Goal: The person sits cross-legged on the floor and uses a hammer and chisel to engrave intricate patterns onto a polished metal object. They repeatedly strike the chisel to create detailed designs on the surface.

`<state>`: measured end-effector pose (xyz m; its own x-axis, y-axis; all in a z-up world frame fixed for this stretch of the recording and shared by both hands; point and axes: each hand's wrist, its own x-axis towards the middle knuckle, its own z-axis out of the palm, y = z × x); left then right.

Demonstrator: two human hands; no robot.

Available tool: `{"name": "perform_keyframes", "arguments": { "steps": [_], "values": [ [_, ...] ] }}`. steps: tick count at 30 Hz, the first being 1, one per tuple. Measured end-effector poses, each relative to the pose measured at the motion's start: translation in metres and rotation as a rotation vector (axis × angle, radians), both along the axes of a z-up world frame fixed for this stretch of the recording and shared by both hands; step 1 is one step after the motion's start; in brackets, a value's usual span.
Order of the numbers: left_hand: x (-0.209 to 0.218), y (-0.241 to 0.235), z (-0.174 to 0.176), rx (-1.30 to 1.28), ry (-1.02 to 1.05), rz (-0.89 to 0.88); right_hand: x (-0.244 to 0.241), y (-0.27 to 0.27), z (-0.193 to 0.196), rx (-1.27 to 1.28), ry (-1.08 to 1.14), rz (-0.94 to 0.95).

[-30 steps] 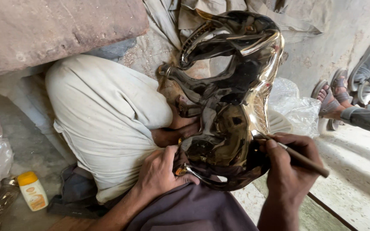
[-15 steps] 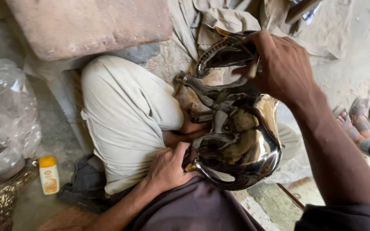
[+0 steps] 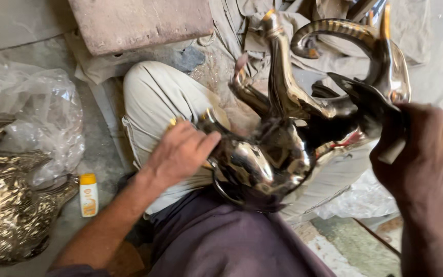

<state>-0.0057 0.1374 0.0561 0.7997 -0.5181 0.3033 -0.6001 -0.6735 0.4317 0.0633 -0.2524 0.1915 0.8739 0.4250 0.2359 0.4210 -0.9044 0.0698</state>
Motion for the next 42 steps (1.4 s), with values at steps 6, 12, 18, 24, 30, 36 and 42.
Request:
{"name": "perform_keyframes", "arguments": {
  "steps": [6,12,18,24,30,36,42],
  "values": [
    [0.004,0.043,0.057,0.292,-0.288,0.079,-0.060,0.024,-0.056,0.438,-0.049,-0.078],
    [-0.011,0.060,0.055,0.338,-0.251,0.203,-0.055,0.055,-0.101,0.534,0.002,-0.116],
    [-0.023,0.052,0.029,0.358,-0.236,0.288,-0.049,0.056,-0.117,0.594,0.083,-0.167],
    [-0.037,0.038,0.022,0.423,-0.258,0.351,-0.047,0.070,-0.101,0.566,0.194,-0.087],
    [-0.019,0.037,0.035,0.374,-0.084,0.339,-0.066,0.075,-0.039,0.896,0.393,-0.006],
    [0.015,0.039,0.045,0.370,-0.133,0.275,-0.053,0.100,-0.070,1.128,0.772,0.042],
    [0.038,0.046,0.035,0.337,-0.258,0.271,0.007,0.116,-0.103,1.289,0.980,0.022]
  ]
}}
